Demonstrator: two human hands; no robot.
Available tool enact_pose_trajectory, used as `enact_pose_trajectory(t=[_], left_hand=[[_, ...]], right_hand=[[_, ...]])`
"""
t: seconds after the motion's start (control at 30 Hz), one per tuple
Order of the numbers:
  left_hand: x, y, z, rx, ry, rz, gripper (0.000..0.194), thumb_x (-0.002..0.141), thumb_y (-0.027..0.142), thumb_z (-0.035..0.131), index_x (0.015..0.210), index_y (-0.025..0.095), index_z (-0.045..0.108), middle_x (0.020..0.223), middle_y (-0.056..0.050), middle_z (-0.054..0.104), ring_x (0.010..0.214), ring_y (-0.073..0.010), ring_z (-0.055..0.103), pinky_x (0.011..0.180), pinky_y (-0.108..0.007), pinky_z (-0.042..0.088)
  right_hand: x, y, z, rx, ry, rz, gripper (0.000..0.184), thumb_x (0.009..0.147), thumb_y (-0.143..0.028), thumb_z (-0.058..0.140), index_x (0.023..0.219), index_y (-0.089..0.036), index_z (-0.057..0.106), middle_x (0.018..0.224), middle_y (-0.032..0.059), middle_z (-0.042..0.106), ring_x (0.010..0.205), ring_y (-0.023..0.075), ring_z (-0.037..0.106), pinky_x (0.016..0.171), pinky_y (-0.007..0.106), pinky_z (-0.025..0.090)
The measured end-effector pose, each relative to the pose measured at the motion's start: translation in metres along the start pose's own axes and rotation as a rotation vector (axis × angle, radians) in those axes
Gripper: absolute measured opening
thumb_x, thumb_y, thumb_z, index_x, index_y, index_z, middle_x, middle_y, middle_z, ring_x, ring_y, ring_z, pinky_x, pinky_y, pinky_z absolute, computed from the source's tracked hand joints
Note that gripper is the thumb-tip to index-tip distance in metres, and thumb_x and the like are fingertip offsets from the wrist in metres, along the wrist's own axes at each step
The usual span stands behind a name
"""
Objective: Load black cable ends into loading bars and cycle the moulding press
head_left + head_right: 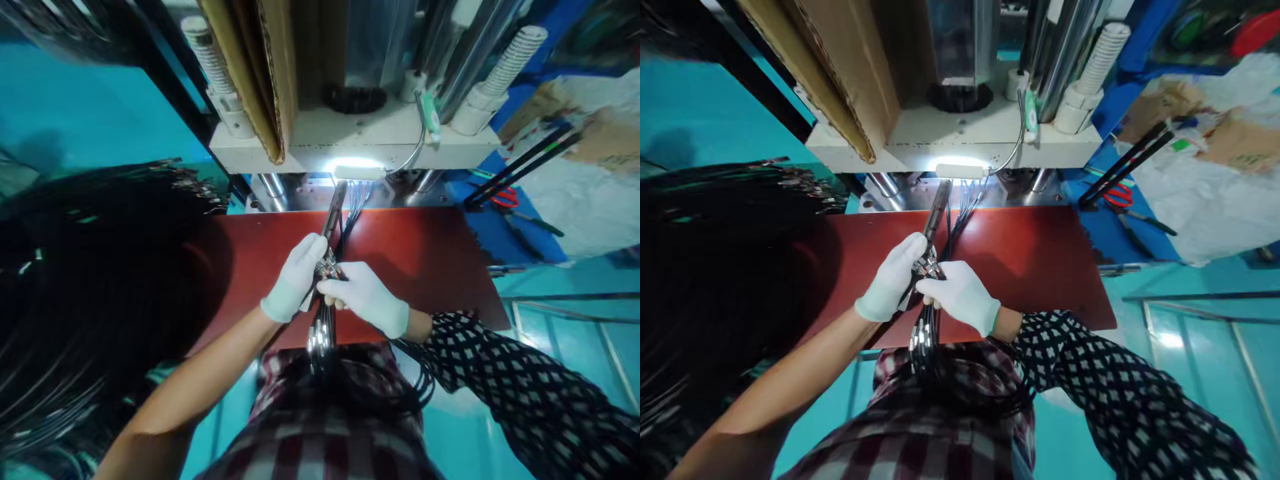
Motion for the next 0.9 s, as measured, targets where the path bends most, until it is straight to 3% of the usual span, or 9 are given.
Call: enact_pose_trajectory(t=[0.13, 0.3, 0.4, 0.5, 0.7, 0.9], left_hand=[[0.001, 0.0, -0.003, 0.044, 0.038, 0.035, 0.037, 0.094, 0.046, 0.059, 0.075, 0.018, 0.046, 0.068, 0.004, 0.042, 0.058, -0.0067, 0.04, 0.054, -0.019, 0.036], [0.001, 0.006, -0.002, 0.093, -0.084, 0.061, 0.038, 0.098, 0.049, 0.052, 0.076, 0.017, 0.051, 0.068, 0.003, 0.048, 0.058, -0.0082, 0.044, 0.055, -0.021, 0.039], [0.0, 0.01, -0.003, 0.106, -0.128, 0.083, 0.04, 0.1, 0.049, 0.048, 0.077, 0.017, 0.053, 0.066, 0.002, 0.051, 0.057, -0.009, 0.045, 0.054, -0.022, 0.039], [0.0, 0.011, -0.002, 0.125, -0.159, 0.095, 0.04, 0.1, 0.049, 0.046, 0.08, 0.016, 0.055, 0.065, 0.001, 0.052, 0.055, -0.0093, 0.044, 0.052, -0.023, 0.039], [0.001, 0.01, -0.001, 0.129, -0.186, 0.111, 0.038, 0.1, 0.047, 0.048, 0.082, 0.015, 0.059, 0.076, -0.001, 0.058, 0.063, -0.0101, 0.049, 0.058, -0.024, 0.042], [-0.001, 0.008, 0.0, 0.087, -0.189, 0.069, 0.038, 0.099, 0.05, 0.049, 0.084, 0.016, 0.057, 0.073, 0.0, 0.054, 0.062, -0.0108, 0.048, 0.057, -0.025, 0.043]], right_hand=[[0.001, 0.005, 0.003, 0.005, -0.022, -0.06, 0.018, 0.084, -0.026, 0.064, 0.069, -0.016, 0.06, 0.064, 0.0004, 0.065, 0.056, 0.0103, 0.058, 0.057, 0.024, 0.047], [-0.006, 0.001, -0.001, 0.089, -0.068, -0.083, 0.024, 0.09, -0.039, 0.061, 0.087, -0.016, 0.062, 0.087, 0.0042, 0.069, 0.074, 0.0138, 0.063, 0.069, 0.027, 0.05], [-0.011, -0.008, -0.013, 0.071, 0.021, -0.094, 0.023, 0.088, -0.037, 0.065, 0.081, -0.016, 0.06, 0.074, -0.0017, 0.059, 0.067, 0.0105, 0.052, 0.063, 0.024, 0.041], [-0.012, -0.01, -0.016, 0.055, 0.024, -0.013, 0.027, 0.083, -0.036, 0.069, 0.071, -0.016, 0.057, 0.061, -0.0046, 0.051, 0.059, 0.0094, 0.044, 0.057, 0.025, 0.034], [-0.007, -0.008, -0.014, 0.059, 0.012, 0.016, 0.03, 0.077, -0.038, 0.073, 0.064, -0.016, 0.056, 0.056, -0.0045, 0.051, 0.054, 0.0089, 0.041, 0.054, 0.026, 0.031], [0.0, -0.01, -0.012, -0.005, 0.019, -0.066, 0.03, 0.08, -0.034, 0.068, 0.06, -0.017, 0.055, 0.055, -0.0026, 0.055, 0.054, 0.0102, 0.048, 0.055, 0.026, 0.036]])
Point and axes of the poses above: each hand's wrist, its own x-axis towards the middle knuckle, its own z-axis out of the palm, y = z × x, the point moved 8 cm from there along x, towards the middle knuckle
